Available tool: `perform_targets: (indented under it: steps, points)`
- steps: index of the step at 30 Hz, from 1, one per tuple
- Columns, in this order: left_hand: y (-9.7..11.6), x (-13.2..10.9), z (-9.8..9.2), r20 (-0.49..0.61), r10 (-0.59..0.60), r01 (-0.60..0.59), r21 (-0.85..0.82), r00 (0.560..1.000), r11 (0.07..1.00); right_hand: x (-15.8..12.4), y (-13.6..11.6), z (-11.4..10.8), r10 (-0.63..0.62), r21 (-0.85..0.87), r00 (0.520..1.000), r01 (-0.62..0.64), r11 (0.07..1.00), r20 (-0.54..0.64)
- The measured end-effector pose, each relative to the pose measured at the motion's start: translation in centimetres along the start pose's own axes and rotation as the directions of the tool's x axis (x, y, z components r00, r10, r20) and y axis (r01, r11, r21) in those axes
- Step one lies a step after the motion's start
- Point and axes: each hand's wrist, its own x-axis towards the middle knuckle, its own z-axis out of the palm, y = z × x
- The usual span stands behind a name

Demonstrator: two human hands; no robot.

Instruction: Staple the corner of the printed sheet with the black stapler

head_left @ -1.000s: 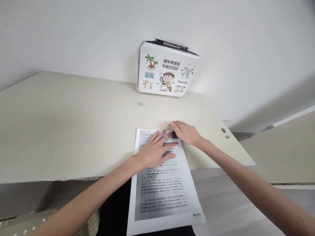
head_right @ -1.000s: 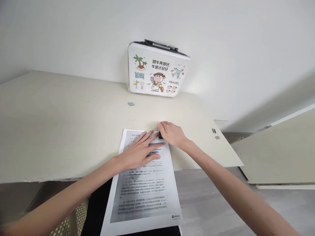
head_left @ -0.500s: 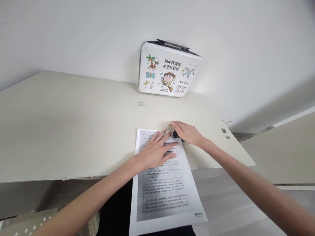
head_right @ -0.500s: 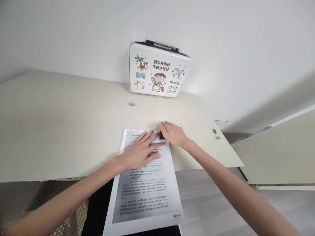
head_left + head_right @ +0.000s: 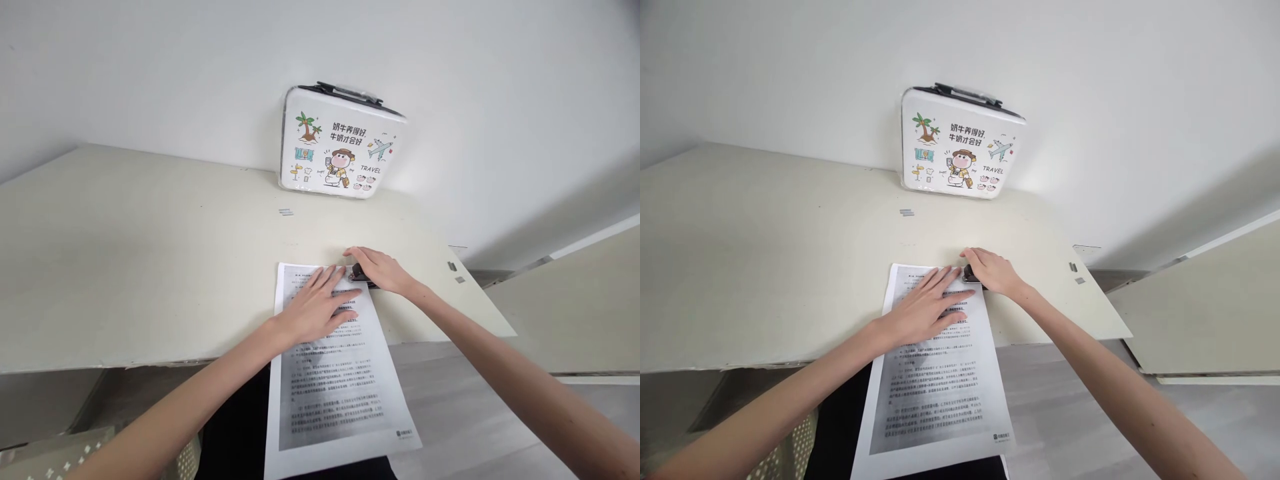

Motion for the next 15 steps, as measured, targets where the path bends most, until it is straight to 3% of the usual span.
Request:
perform_targets:
  steps: [15]
  points:
    - [-0.03,-0.08,0.10,-0.017,0.016,-0.016,-0.006,1.000,1.000,0.38,0.73,0.10,0.000,0.018,1.000,0.000,1.000,-0.020]
